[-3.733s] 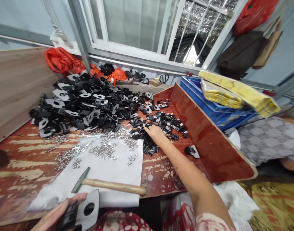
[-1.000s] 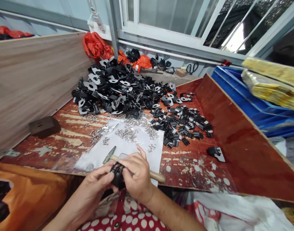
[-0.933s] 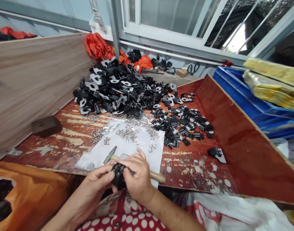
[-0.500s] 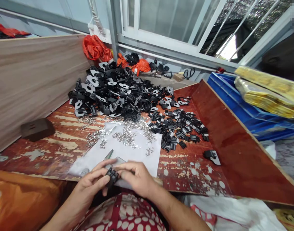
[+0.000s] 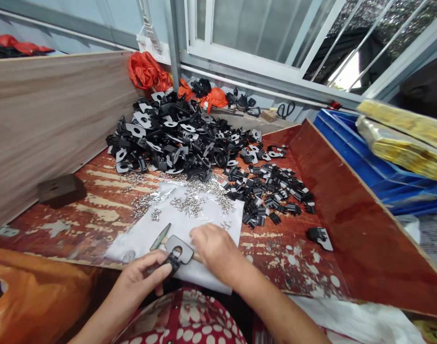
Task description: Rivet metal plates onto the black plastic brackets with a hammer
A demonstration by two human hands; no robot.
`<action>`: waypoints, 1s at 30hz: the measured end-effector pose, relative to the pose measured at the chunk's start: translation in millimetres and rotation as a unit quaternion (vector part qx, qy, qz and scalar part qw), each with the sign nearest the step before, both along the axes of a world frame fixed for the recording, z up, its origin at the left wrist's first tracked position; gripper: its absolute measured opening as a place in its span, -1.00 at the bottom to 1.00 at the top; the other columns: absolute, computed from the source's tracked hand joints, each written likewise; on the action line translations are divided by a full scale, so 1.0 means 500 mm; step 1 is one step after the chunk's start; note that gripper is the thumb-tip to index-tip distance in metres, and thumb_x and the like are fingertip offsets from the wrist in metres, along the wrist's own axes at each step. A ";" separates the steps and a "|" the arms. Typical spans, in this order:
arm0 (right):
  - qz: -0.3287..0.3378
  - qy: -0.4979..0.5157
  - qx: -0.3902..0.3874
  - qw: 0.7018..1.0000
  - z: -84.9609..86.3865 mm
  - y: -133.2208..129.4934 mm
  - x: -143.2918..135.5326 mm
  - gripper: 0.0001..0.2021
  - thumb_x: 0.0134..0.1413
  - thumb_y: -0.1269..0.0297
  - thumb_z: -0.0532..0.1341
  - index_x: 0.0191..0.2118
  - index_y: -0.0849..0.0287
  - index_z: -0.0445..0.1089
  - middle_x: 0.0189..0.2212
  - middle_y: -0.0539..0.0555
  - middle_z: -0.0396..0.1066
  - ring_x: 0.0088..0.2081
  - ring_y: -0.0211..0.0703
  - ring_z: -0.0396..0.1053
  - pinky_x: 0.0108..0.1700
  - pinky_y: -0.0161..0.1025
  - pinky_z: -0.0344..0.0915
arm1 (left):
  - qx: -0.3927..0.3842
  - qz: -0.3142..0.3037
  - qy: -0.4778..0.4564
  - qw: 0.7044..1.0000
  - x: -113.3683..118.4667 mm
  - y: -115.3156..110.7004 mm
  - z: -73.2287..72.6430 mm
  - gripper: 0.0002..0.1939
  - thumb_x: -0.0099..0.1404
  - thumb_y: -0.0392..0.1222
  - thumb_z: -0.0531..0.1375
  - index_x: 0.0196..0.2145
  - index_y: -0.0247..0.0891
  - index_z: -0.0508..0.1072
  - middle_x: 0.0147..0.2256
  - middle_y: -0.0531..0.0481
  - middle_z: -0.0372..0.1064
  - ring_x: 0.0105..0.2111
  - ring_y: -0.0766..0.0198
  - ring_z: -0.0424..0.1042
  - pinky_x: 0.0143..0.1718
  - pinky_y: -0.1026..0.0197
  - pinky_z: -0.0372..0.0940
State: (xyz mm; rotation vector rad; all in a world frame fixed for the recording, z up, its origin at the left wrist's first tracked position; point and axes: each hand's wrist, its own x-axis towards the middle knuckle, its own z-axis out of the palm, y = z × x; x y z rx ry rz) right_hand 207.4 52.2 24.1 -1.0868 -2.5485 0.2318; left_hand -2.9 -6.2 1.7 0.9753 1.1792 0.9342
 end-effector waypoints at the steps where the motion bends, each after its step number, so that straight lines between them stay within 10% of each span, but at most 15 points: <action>1: 0.037 -0.004 0.005 0.999 0.017 -0.024 -0.003 -0.82 0.39 0.39 0.05 -0.11 0.14 0.40 -0.37 0.07 0.43 -0.31 -0.09 0.35 -0.23 -0.19 0.31 | 0.015 -0.003 0.016 1.000 0.004 0.003 0.000 -0.68 0.16 0.08 0.38 -0.53 -0.22 0.54 -0.46 0.02 0.27 -0.48 0.22 0.26 -0.59 0.31 0.24; 5: 0.078 -0.036 0.030 0.996 0.054 -0.094 -0.025 -0.65 0.36 0.46 0.03 0.17 0.14 0.33 -0.36 0.12 0.49 -0.33 -0.04 0.40 -0.29 -0.16 0.38 | 0.075 0.003 0.077 0.994 0.016 0.010 -0.005 -0.69 0.17 0.01 0.37 -0.61 -0.20 0.52 -0.52 0.00 0.29 -0.46 0.18 0.26 -0.50 0.28 0.22; 11: 0.033 0.111 -0.094 0.989 0.013 -0.105 -0.033 -0.63 0.38 0.42 0.04 0.23 0.11 0.28 -0.17 0.12 0.56 -0.20 -0.08 0.51 -0.14 -0.18 0.46 | 0.099 0.026 0.092 0.991 0.005 0.003 -0.009 -0.62 0.20 0.00 0.35 -0.67 -0.19 0.43 -0.58 0.04 0.24 -0.48 0.19 0.24 -0.40 0.24 0.21; 14: 0.004 0.149 -0.170 0.974 -0.001 -0.057 -0.022 -0.72 0.39 0.35 0.12 0.13 0.07 0.39 -0.13 0.03 0.58 -0.17 -0.18 0.52 -0.10 -0.27 0.44 | 0.077 0.040 0.079 0.993 -0.005 -0.003 -0.013 -0.64 0.13 0.00 0.39 -0.65 -0.21 0.43 -0.56 0.05 0.22 -0.49 0.23 0.23 -0.47 0.28 0.19; 20: -0.204 -0.111 -0.099 0.968 -0.021 0.121 -0.008 -0.81 0.32 0.27 0.20 -0.24 0.12 0.57 -0.19 0.12 0.56 -0.03 -0.03 0.43 0.03 -0.12 0.25 | -0.014 0.111 -0.016 0.994 -0.012 -0.009 -0.023 -0.64 0.10 0.08 0.40 -0.56 -0.22 0.45 -0.50 0.12 0.14 -0.58 0.36 0.11 -0.65 0.37 0.14; 30: -0.193 -0.179 -0.077 0.962 -0.054 0.178 -0.030 -0.78 0.19 0.56 0.12 -0.24 0.32 0.53 -0.27 0.30 0.56 -0.19 0.04 0.47 -0.12 -0.12 0.27 | -0.076 0.145 -0.159 0.974 -0.042 0.004 -0.013 -0.61 0.04 0.08 0.46 -0.55 -0.26 0.45 -0.52 0.13 0.12 -0.56 0.38 0.00 -0.67 0.40 0.19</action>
